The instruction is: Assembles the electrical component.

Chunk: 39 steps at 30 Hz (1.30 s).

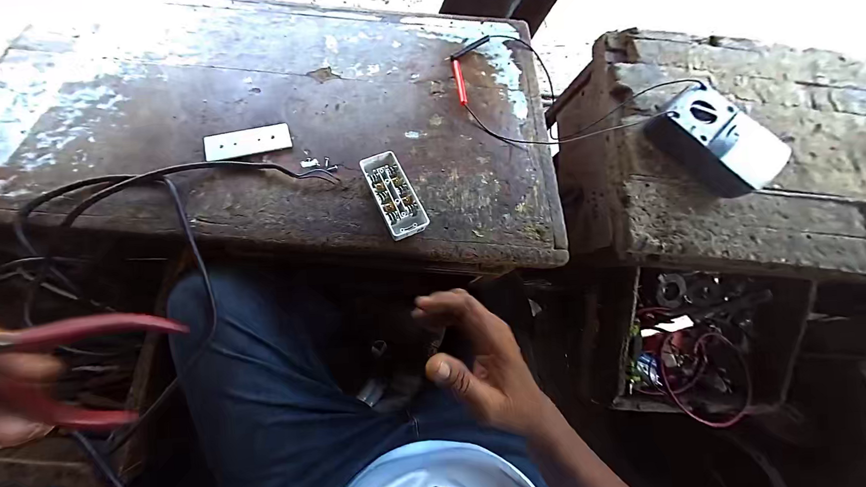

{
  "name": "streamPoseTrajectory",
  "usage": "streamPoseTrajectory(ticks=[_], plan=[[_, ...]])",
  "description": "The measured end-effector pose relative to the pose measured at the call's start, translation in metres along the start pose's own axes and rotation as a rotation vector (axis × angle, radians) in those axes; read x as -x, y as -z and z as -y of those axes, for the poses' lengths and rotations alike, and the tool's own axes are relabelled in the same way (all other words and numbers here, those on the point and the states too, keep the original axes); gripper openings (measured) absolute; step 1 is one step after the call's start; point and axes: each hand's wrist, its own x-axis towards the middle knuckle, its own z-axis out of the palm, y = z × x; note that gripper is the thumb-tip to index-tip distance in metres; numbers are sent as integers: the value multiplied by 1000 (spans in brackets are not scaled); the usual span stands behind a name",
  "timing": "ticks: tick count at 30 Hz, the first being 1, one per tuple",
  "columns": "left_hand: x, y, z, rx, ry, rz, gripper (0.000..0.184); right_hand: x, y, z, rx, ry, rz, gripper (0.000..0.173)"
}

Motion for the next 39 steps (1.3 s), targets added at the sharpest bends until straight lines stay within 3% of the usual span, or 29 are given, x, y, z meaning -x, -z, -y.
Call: streamPoseTrajectory(ticks=[2,3,6,9,13,16,19,21,25,29,31,33,36,39], plan=[[-20,-89,-22,187,-5,6,14,-22,-17,20,-214,-36,117,90],[-30,-126,-30,230,-55,58,13,-28,-22,27,-327,-67,172,89],[-62,-181,-35,132,-198,223,13,-30,-26,34,-616,-190,199,42],[-104,-176,-30,-179,-273,253,31,-14,-21,21,-588,-207,57,38],[-155,-177,-13,-456,-129,-92,39,-16,-6,9,-83,-107,-292,19],[-180,-187,3,-526,-51,-258,37,-42,8,4,507,-70,-436,43],[-161,-199,12,-509,-75,-271,37,-76,8,-1,767,-135,-398,67],[-152,-199,17,-469,-76,-268,39,-97,2,-8,863,-184,-357,70],[-148,-191,28,-349,67,-231,54,-114,-7,-23,834,-164,-391,49],[-151,-196,25,-111,153,-62,69,-108,-6,-29,606,8,-499,45],[-151,-203,21,91,112,-22,57,-103,-8,-26,488,147,-509,46],[-149,-216,18,330,5,11,34,-98,-11,-20,405,207,-481,49],[-153,-234,19,655,-65,31,27,-82,-9,-7,415,146,-415,43],[-169,-241,35,791,-103,22,28,-50,-2,6,343,-23,-360,25]])
